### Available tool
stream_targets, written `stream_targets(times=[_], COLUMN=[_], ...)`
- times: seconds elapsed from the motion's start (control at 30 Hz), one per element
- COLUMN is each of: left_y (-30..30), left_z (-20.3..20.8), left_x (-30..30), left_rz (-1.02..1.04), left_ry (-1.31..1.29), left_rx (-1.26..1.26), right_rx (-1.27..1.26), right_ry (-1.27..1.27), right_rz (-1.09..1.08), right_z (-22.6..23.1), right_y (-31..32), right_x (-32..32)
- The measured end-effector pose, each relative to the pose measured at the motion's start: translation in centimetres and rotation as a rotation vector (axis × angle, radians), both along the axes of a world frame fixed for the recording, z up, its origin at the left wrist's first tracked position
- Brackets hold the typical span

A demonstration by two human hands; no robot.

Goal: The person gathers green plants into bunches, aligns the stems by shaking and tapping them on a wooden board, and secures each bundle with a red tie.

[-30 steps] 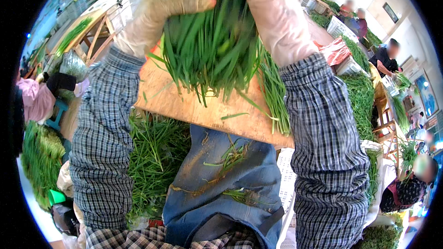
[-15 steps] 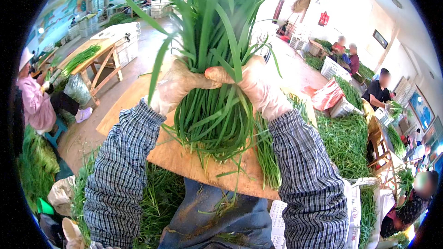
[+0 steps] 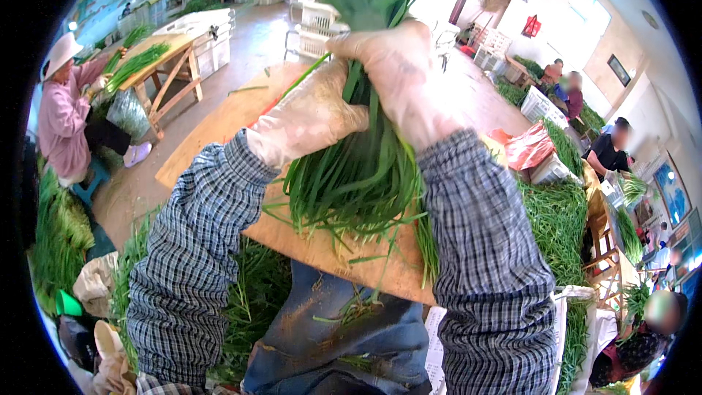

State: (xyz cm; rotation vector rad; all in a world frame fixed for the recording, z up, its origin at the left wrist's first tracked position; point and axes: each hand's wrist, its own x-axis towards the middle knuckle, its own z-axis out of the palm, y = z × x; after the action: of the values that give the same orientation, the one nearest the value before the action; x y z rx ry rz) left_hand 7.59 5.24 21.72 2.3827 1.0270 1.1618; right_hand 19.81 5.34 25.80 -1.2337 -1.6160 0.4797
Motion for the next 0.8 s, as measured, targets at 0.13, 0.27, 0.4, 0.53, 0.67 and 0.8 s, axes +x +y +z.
stream_targets(times=[0.13,0.27,0.4,0.53,0.67,0.8], left_y=[1.8,0.3,-5.9,-9.9,-17.3,-18.2], left_z=[-2.6,-5.6,-9.5,-19.0,-28.0,-34.8], left_x=[-1.6,-6.4,-15.4,-15.6,-14.7,-16.7], left_rz=[-0.297,-0.183,0.102,0.298,0.210,0.343], left_ry=[-0.204,-0.324,-0.602,-0.259,0.544,1.065], left_rx=[-0.072,-0.053,-0.136,-0.229,-0.370,-0.442], right_rx=[0.093,0.482,-0.150,0.006,0.823,0.477], right_ry=[-0.035,-0.821,-0.073,-0.688,-1.371,-1.171], right_rz=[-0.125,-0.026,-0.054,-0.314,-0.304,-0.409], right_z=[-0.3,0.0,6.7,3.1,3.3,-1.4], right_y=[1.9,3.5,3.7,5.9,10.8,9.8], right_x=[0.1,5.2,8.2,6.7,10.3,2.5])
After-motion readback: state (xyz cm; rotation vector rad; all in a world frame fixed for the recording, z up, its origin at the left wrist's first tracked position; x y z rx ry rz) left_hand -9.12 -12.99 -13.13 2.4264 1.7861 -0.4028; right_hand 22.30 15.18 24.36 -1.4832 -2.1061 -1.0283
